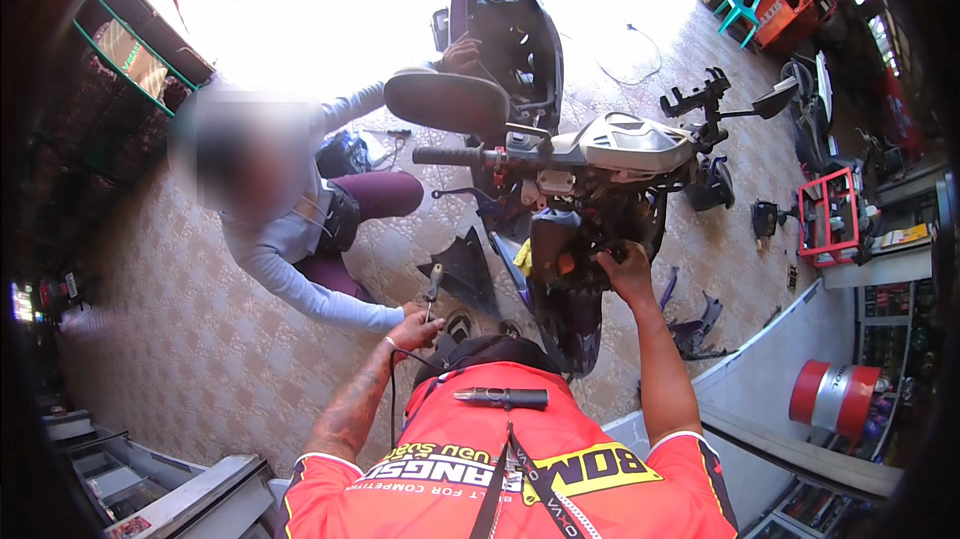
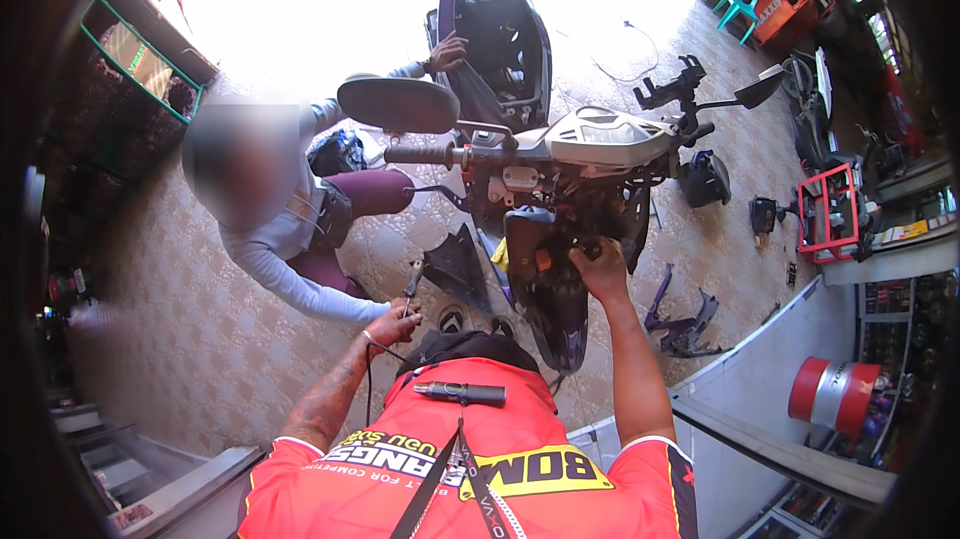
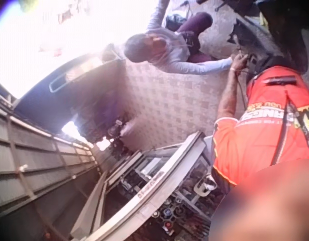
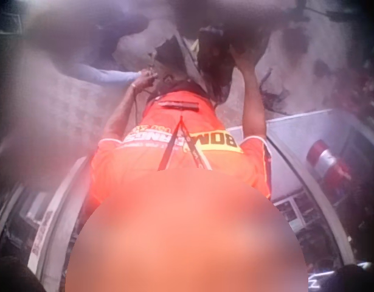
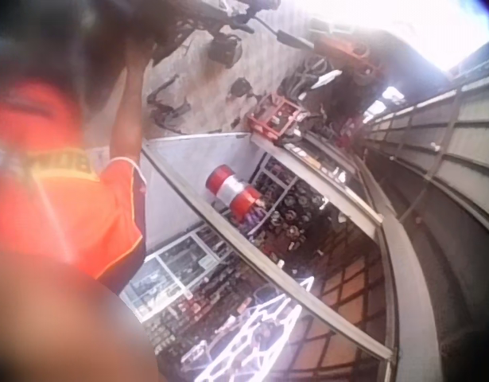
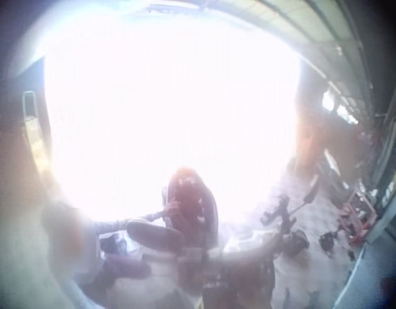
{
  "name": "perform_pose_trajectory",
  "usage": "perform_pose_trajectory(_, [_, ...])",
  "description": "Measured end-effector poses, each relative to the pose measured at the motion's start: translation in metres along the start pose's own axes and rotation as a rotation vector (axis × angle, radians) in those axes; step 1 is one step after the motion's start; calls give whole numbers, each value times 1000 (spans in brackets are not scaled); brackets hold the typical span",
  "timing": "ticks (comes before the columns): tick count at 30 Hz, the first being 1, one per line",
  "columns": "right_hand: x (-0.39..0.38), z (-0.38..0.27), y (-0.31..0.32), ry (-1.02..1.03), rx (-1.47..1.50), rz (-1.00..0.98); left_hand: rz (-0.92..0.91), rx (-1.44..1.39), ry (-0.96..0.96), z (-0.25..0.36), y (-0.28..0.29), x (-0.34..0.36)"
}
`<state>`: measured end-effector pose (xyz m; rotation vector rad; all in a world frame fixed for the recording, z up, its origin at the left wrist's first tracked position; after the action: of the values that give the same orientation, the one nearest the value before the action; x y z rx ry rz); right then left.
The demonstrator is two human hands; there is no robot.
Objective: The person works on a motorcycle's handlebar area, using a screwdriver to adjust components near the left handlebar grip and mirror. Another person assists by holding the handlebar steady. The person switches between tools and continues tightening or adjusting parts on the motorcycle.
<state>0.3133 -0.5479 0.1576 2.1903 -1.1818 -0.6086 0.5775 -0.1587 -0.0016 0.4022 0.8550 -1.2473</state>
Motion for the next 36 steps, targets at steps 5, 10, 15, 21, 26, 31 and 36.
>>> perform_pose_trajectory(5, [-29,-33,-16,-229,488,-135,-103,-3,5,-9,22,6])
perform_pose_trajectory(10, [-58,-88,-29,-352,751,-208,-90,60,61,-13,28,2])
perform_pose_trajectory(15, [-68,-141,-42,-355,869,-332,-80,-3,109,-12,31,2])
perform_pose_trajectory(21, [-59,-187,-68,-211,695,-383,-81,-41,63,-6,32,-5])
perform_pose_trajectory(26, [-36,-222,-66,149,157,-239,-94,-23,30,-10,36,3])
perform_pose_trajectory(31, [-12,-237,-72,117,179,-238,-80,6,0,-17,44,15])
perform_pose_trajectory(36, [7,-253,-72,225,138,-222,-121,-39,1,-33,58,33])
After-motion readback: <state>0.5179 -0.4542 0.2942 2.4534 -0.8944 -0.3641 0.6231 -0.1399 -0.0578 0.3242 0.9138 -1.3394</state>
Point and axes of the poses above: each hand's wrist, its own x-axis towards the middle knuckle, its own y-axis out of the back of the hand, z = x × y, the point moved 4 cm from there along x, towards the middle knuckle, and after that the axes turned 5 degrees about x, right-handed, at the moved point
